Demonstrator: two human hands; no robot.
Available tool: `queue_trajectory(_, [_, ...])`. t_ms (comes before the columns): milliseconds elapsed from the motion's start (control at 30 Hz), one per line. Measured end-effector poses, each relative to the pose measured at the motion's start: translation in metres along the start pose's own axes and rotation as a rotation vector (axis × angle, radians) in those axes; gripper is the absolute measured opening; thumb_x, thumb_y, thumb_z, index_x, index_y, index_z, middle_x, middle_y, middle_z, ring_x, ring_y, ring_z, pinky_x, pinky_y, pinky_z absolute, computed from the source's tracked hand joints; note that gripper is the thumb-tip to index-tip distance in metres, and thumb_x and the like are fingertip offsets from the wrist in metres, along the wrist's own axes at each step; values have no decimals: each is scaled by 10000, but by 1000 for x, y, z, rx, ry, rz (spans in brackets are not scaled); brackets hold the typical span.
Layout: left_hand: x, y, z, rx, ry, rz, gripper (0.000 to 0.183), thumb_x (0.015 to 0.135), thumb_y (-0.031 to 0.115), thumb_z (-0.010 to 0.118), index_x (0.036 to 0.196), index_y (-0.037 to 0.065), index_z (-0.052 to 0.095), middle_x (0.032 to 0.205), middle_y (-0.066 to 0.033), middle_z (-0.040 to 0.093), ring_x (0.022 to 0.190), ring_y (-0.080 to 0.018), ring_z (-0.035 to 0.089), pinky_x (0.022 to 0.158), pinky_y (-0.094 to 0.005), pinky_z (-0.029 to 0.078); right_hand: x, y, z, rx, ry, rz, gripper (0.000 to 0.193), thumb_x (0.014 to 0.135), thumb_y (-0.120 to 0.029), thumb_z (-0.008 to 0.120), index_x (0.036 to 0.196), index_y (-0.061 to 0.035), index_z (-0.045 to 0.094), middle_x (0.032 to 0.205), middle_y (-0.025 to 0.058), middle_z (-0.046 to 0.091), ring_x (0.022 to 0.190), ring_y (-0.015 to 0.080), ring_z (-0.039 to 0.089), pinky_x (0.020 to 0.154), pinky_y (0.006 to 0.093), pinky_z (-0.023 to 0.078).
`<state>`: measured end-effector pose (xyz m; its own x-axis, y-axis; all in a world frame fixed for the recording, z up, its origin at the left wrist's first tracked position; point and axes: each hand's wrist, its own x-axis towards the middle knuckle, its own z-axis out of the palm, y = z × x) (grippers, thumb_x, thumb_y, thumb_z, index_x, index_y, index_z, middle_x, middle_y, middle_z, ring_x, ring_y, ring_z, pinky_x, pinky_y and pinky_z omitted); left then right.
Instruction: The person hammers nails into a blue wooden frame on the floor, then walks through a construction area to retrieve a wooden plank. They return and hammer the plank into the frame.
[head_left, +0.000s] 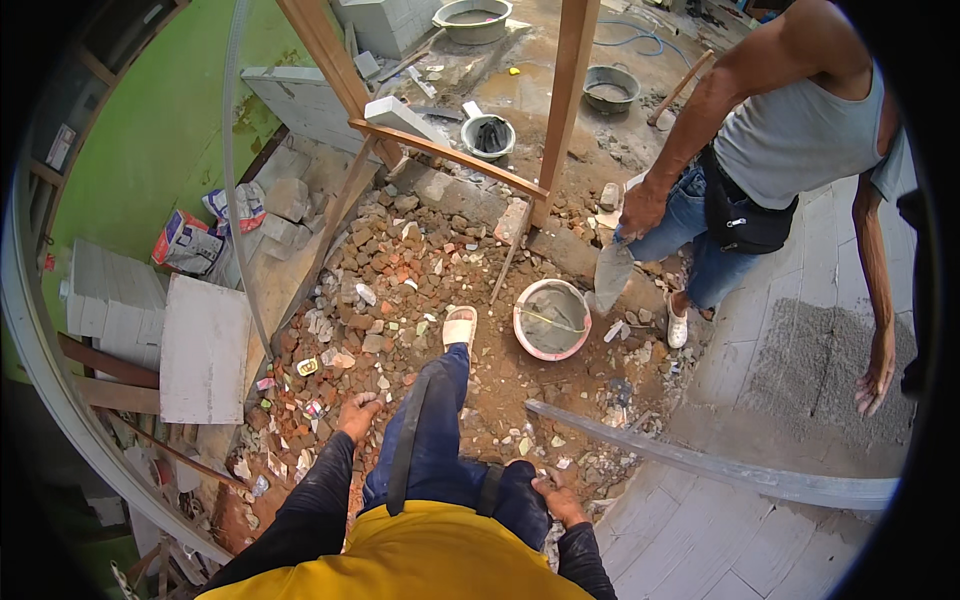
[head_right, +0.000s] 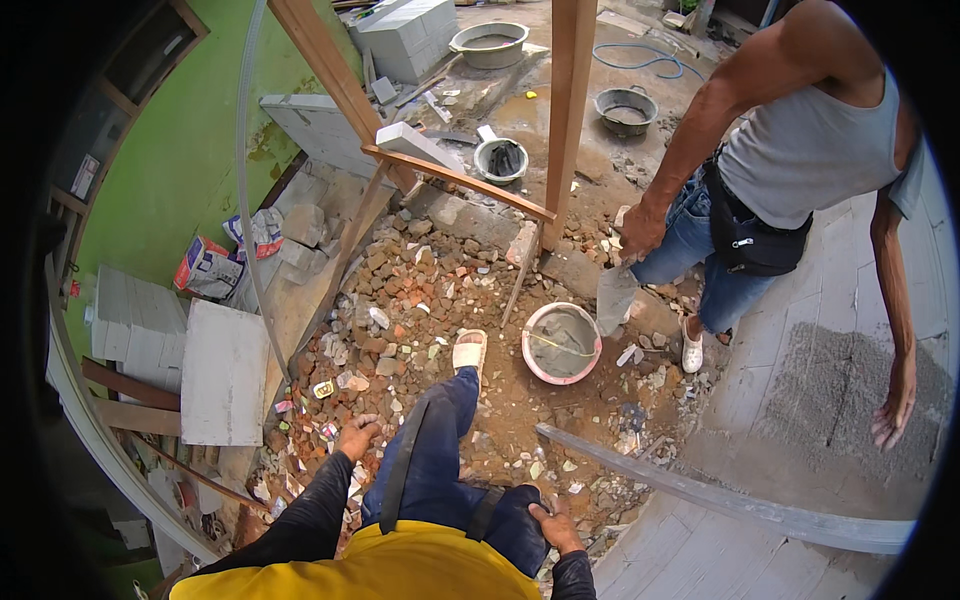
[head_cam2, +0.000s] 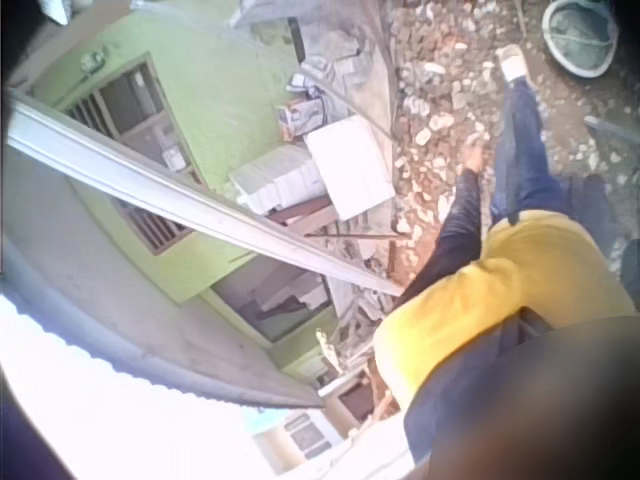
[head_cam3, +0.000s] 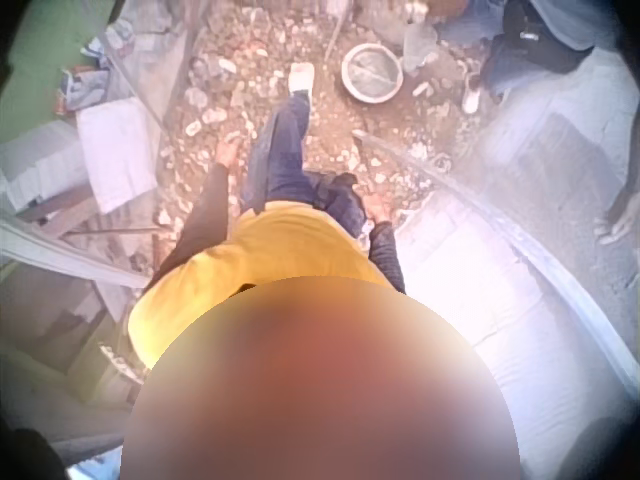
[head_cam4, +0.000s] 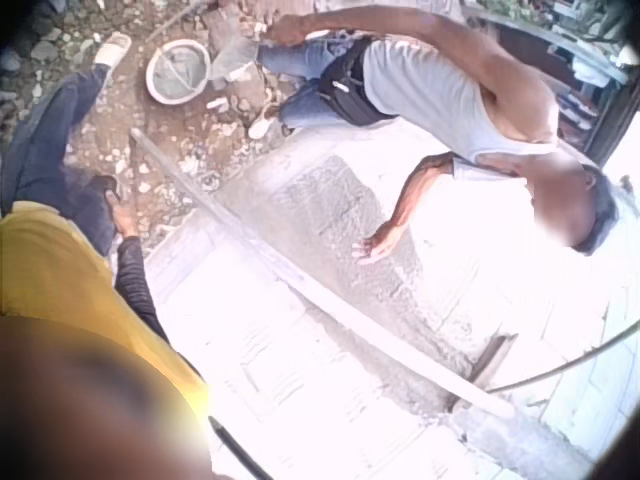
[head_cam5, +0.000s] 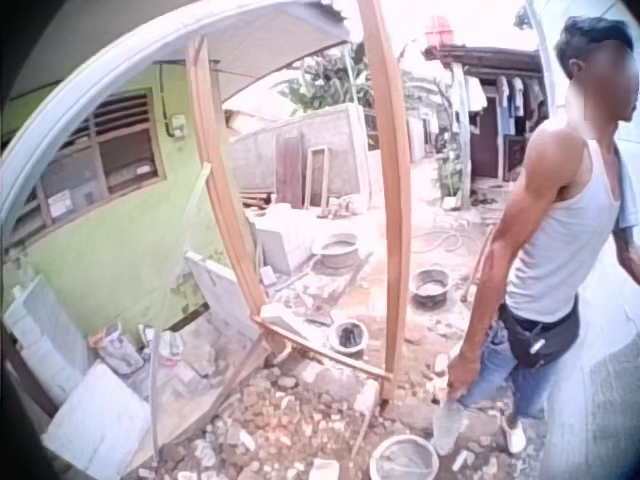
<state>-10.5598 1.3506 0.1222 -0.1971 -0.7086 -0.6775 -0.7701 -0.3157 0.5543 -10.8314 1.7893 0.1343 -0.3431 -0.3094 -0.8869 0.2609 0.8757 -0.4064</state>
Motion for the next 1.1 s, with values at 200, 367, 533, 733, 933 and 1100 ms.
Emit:
queue_trajectory(200, [129, -18, -62, 252, 31, -125, 483, 921, 312, 759, 1277, -12, 719, 1199, -167, 766, 1090, -254, 724, 979, -351, 537, 61, -32, 56, -18, 121, -10, 759, 991, -597, 622, 1535, -77, 534, 1574, 278, 481, 1523, 403, 381, 1263, 436, 288])
queue_trajectory(367, [258, 39, -113, 423, -294, -325, 496, 910, 374, 778, 1301, 72, 727, 1217, -155, 757, 1136, -242, 706, 1014, -332, 514, 141, -204, 33, -1, -48, 132, 747, 981, -584, 643, 1508, -60, 561, 1521, 270, 543, 1457, 416, 473, 1228, 440, 353])
queue_trajectory(533, [345, 193, -166, 67, -379, -227, 435, 1003, 360, 669, 1335, 79, 678, 1228, -45, 737, 1072, -144, 692, 895, -338, 550, 161, -503, -33, -43, 182, -21, 659, 989, -484, 682, 1465, -41, 577, 1374, 275, 658, 1306, 417, 618, 1126, 433, 469])
queue_trajectory(733, [397, 382, -206, -347, -176, -177, 733, 1052, 665, 450, 1451, 66, 587, 1269, -112, 732, 1118, -203, 689, 947, -356, 519, 41, -813, -166, 80, 361, -659, 656, 925, -371, 805, 1448, -31, 599, 1349, 198, 690, 1249, 299, 661, 1066, 407, 506])
queue_trajectory(933, [397, 439, -231, -401, -190, -202, 874, 1023, 768, 393, 1512, 57, 532, 1292, -130, 724, 1142, -219, 686, 956, -358, 519, 42, -961, -218, 477, 364, -1172, 584, 969, -405, 771, 1344, 27, 651, 1106, 183, 766, 1000, 224, 736, 949, 345, 565])
queue_trajectory(1100, [376, 374, -244, -411, -7, -399, 739, 1017, 660, 523, 1496, 97, 524, 1309, -118, 712, 1178, -249, 661, 971, -402, 495, 228, -1041, -257, 579, 609, -860, 328, 1024, -251, 686, 1215, 14, 716, 951, 90, 766, 828, 125, 698, 762, 275, 555])
